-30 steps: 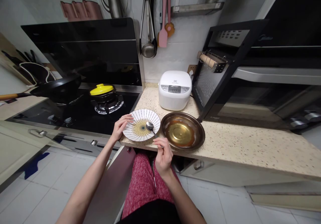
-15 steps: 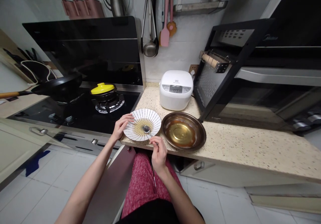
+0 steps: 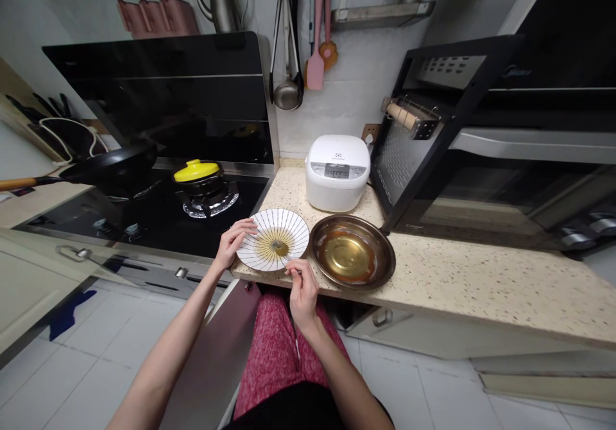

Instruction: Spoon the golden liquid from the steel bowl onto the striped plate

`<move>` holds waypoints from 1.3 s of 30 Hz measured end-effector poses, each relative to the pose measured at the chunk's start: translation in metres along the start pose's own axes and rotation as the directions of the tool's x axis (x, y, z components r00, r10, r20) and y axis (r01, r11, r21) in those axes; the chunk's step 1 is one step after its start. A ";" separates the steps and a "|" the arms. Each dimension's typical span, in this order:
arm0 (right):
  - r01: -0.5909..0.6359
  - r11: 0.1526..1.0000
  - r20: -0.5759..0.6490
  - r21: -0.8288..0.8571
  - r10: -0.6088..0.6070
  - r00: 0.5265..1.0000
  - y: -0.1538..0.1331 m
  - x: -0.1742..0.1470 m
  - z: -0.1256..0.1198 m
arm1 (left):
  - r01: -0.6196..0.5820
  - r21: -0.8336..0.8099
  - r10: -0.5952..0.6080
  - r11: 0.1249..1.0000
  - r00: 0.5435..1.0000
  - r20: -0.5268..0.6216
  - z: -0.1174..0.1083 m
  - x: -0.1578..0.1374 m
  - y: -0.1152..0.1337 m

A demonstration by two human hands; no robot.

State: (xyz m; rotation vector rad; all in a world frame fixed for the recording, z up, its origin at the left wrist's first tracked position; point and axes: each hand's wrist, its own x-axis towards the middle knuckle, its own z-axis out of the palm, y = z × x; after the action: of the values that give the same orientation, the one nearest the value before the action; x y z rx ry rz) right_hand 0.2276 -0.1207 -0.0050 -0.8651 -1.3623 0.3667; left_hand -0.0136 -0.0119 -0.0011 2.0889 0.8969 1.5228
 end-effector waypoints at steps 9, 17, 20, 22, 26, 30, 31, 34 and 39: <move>-0.041 0.999 0.017 -0.002 0.041 0.999 0.004 -0.002 0.001 | 0.009 -0.001 -0.009 1.000 1.000 -0.010 0.001 0.000 0.000; -0.035 0.999 -0.033 0.040 0.036 0.999 0.005 -0.003 0.005 | 0.025 0.007 -0.025 1.000 1.000 -0.004 0.001 0.000 0.001; -0.026 0.999 -0.057 0.037 0.028 0.998 0.007 -0.004 0.006 | 0.024 0.005 -0.024 1.000 1.000 -0.001 0.000 0.000 0.002; -0.029 0.999 -0.070 0.040 0.031 0.997 0.008 -0.006 0.006 | 0.020 0.004 -0.020 1.000 1.000 -0.005 0.000 0.000 0.002; -0.046 0.998 -0.098 0.048 0.051 0.994 0.009 -0.007 0.005 | 0.023 0.004 -0.023 1.000 1.000 -0.009 0.000 0.000 0.002; -0.047 0.998 -0.126 0.051 0.053 0.991 0.008 -0.006 0.003 | 0.027 0.003 -0.027 1.000 1.000 -0.003 0.000 0.000 0.002; -0.046 0.998 -0.134 0.052 0.052 0.990 0.007 -0.006 0.002 | 0.028 0.004 -0.028 1.000 1.000 -0.003 0.000 0.000 0.002; -0.046 0.997 -0.147 0.062 0.055 0.988 0.004 -0.004 -0.001 | 0.027 0.003 -0.027 1.000 1.000 -0.006 0.000 0.001 0.002; -0.046 0.995 -0.166 0.086 0.060 0.984 -0.003 0.001 -0.008 | 0.032 0.007 -0.032 0.999 0.999 -0.009 0.000 0.001 0.003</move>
State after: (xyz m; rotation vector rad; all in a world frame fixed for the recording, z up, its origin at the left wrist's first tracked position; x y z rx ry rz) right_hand 0.2345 -0.1248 -0.0020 -0.8462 -1.1623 0.3789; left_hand -0.0122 -0.0136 0.0013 2.0646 0.9356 1.5160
